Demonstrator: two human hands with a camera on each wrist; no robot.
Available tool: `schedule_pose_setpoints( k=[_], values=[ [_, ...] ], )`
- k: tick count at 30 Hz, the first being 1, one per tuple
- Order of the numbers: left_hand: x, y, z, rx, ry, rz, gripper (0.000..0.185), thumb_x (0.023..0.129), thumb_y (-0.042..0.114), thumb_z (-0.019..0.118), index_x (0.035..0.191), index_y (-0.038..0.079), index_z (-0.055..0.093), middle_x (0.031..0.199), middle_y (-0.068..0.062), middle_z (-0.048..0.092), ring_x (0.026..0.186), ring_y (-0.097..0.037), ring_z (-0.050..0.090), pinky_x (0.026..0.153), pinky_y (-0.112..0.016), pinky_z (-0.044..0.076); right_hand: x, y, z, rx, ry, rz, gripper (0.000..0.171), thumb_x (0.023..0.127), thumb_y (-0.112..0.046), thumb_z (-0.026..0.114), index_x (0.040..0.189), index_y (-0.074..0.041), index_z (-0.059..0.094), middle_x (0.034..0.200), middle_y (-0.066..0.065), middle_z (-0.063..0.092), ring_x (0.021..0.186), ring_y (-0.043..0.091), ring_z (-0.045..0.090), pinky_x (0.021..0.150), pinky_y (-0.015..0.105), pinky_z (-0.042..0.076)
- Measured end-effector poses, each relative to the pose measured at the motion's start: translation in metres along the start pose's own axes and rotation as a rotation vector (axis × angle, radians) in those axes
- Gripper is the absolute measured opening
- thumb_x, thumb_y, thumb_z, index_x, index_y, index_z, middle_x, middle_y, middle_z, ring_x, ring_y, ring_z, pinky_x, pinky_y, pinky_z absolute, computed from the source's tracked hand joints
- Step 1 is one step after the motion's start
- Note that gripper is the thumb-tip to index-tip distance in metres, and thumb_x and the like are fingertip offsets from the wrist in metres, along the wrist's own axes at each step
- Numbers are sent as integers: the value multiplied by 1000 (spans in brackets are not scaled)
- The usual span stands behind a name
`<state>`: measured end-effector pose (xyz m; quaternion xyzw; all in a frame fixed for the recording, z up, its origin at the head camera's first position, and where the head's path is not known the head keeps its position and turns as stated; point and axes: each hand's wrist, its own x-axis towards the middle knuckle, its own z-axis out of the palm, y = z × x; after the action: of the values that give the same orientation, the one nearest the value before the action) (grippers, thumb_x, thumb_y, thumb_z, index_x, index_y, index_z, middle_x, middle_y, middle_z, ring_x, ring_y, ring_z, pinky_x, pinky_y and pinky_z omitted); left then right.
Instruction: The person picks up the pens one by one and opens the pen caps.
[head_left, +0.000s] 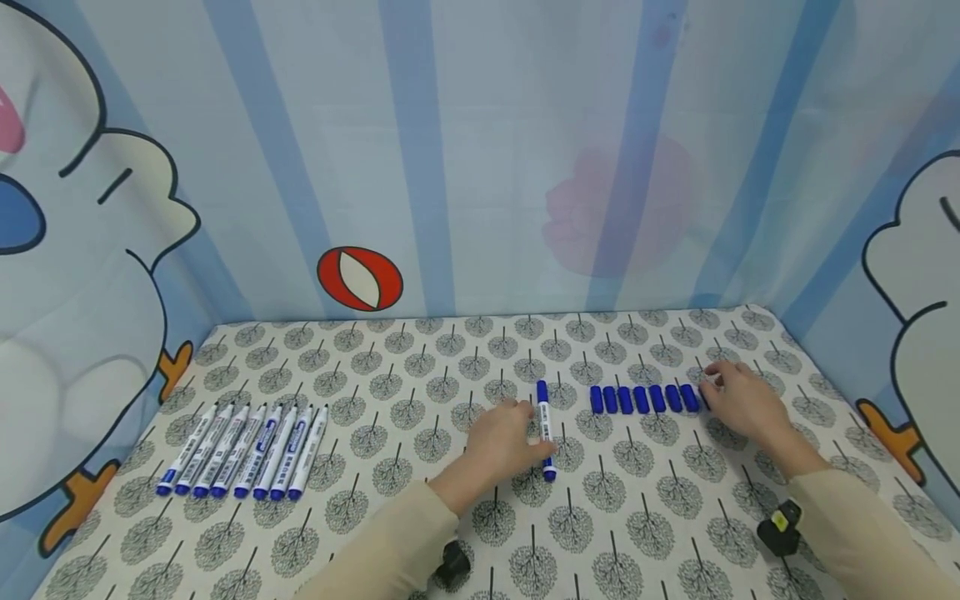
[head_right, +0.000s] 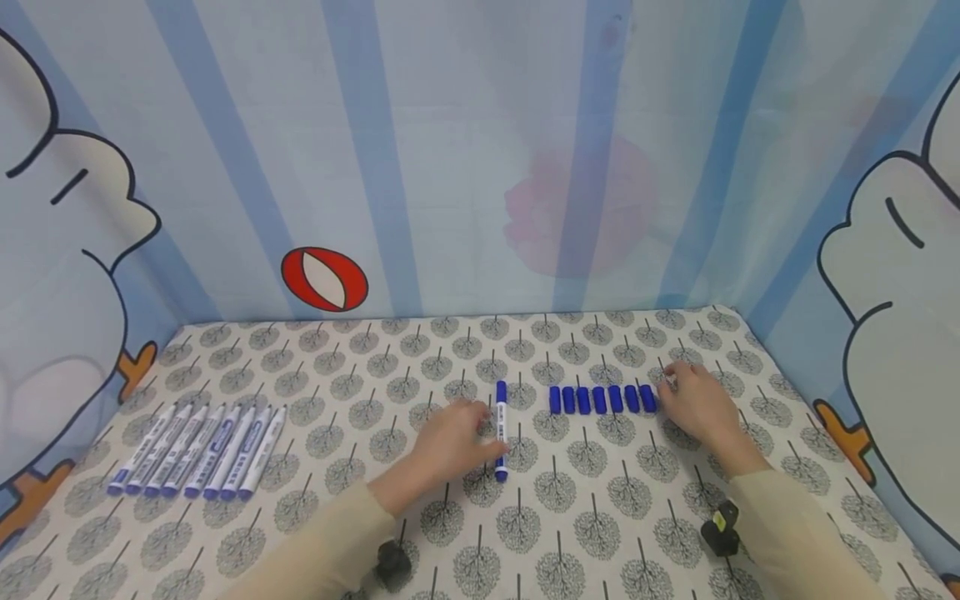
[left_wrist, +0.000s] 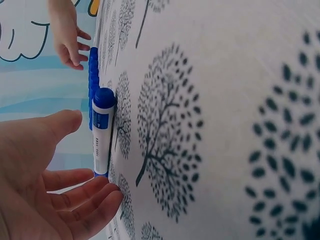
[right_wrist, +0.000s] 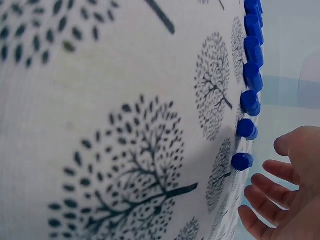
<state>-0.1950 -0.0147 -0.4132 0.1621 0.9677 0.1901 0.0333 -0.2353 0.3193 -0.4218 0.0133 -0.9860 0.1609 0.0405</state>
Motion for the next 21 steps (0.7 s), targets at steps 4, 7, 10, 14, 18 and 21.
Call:
schedule_pose_setpoints(
  k=[4, 7, 10, 14, 18, 21],
  values=[
    [2, 3, 1, 35, 2, -7, 60, 74, 53, 68, 112, 7, 60, 90, -2, 58, 66, -12, 50, 50, -23, 42, -1, -7, -3, 7, 57, -48, 38, 94, -23, 42, 119, 6, 50, 108, 27, 52, 90, 41, 54, 69, 51, 45],
    [4, 5, 2, 34, 5, -15, 59, 73, 54, 69, 109, 8, 59, 84, 0, 54, 64, -12, 48, 48, -24, 40, 0, -13, -4, 6, 96, -93, 36, 93, -21, 44, 116, 5, 53, 105, 26, 55, 89, 39, 56, 70, 50, 46],
    [6, 6, 4, 30, 8, -29, 59, 72, 54, 70, 107, 8, 59, 81, 0, 52, 63, -13, 47, 47, -24, 39, -1, -21, -6, 13, 116, -136, 34, 93, -21, 47, 114, 5, 55, 103, 25, 57, 86, 37, 57, 67, 48, 47],
    [8, 8, 8, 49, 14, -49, 59, 71, 54, 70, 106, 9, 59, 83, -1, 53, 62, -13, 47, 46, -24, 39, -3, -32, -8, 27, 120, -173, 33, 92, -19, 49, 113, 4, 56, 100, 24, 59, 82, 34, 57, 63, 45, 47],
    [10, 9, 10, 76, 22, -51, 56, 70, 54, 71, 100, 9, 60, 81, -1, 54, 62, -13, 48, 45, -24, 39, -5, -39, -7, 41, 123, -200, 31, 91, -18, 50, 113, 4, 56, 98, 23, 59, 82, 33, 57, 63, 44, 48],
    [11, 10, 11, 85, 22, -47, 53, 69, 52, 72, 98, 9, 61, 79, 0, 54, 62, -13, 48, 46, -25, 39, -5, -43, -6, 48, 136, -227, 30, 92, -17, 50, 112, 3, 57, 98, 23, 59, 84, 34, 57, 65, 44, 48]
  ],
)
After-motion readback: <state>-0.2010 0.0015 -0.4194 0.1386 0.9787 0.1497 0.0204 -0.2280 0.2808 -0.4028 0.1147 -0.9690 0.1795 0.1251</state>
